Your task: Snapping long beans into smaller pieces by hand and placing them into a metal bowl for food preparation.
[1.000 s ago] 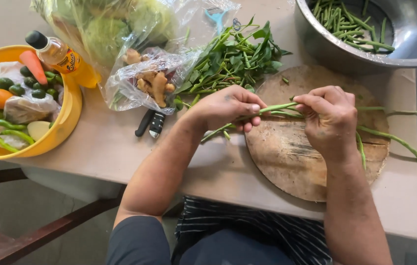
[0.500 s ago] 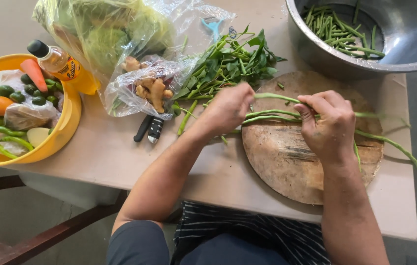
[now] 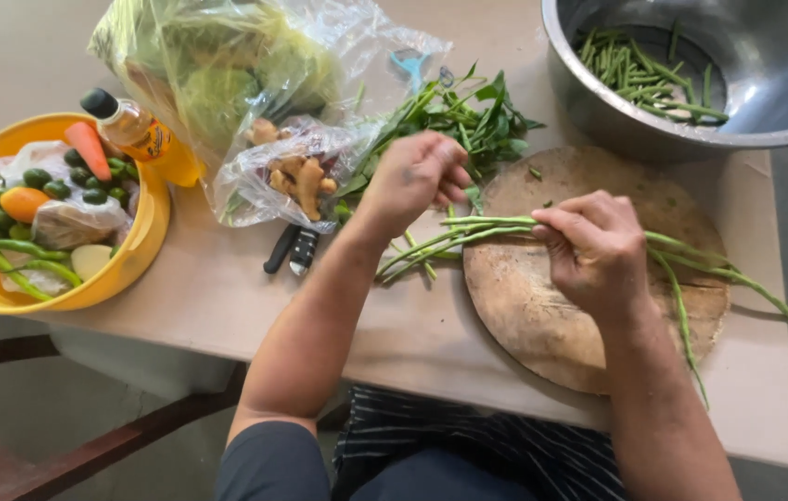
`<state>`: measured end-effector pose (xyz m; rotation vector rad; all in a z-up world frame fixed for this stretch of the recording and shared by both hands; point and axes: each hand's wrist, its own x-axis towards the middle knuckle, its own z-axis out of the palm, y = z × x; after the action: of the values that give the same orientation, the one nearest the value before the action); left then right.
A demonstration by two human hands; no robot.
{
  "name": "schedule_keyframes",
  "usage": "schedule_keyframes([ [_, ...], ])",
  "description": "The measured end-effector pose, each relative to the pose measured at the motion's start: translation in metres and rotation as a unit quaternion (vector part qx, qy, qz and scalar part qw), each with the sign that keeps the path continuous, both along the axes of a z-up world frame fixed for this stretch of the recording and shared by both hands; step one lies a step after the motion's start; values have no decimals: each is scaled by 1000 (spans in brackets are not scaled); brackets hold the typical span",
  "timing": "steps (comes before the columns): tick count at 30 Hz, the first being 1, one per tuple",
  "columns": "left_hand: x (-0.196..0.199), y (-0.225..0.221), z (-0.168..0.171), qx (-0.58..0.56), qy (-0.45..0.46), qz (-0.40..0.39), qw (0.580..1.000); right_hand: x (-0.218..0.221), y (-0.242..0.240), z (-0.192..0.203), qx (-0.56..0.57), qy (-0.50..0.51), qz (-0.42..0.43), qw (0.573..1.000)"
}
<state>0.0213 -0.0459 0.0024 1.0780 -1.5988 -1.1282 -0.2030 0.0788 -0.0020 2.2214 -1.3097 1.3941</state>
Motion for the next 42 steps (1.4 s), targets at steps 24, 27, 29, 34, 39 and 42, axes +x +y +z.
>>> schedule_keyframes([
  [24, -19, 17, -31, -58, -262, -155, 951, -26, -3, -33, 65, 78, -97, 990],
  [27, -28, 9, -46, -120, -332, -17, 935, -16, -8, -39, 41, 85, -78, 992],
  [29, -34, 7, -46, -180, -268, 64, 944, 7, -3, -17, 18, 64, -47, 997],
  [34, -44, 11, -40, -292, -201, 154, 922, 6, -5, -15, -2, 22, -30, 999],
  [39, -47, 16, -27, -373, -178, 212, 886, 14, -2, -6, -13, -31, -7, 999],
  [42, -41, 25, -10, -177, -77, 141, 971, 15, 0, -6, 22, -85, 16, 996],
])
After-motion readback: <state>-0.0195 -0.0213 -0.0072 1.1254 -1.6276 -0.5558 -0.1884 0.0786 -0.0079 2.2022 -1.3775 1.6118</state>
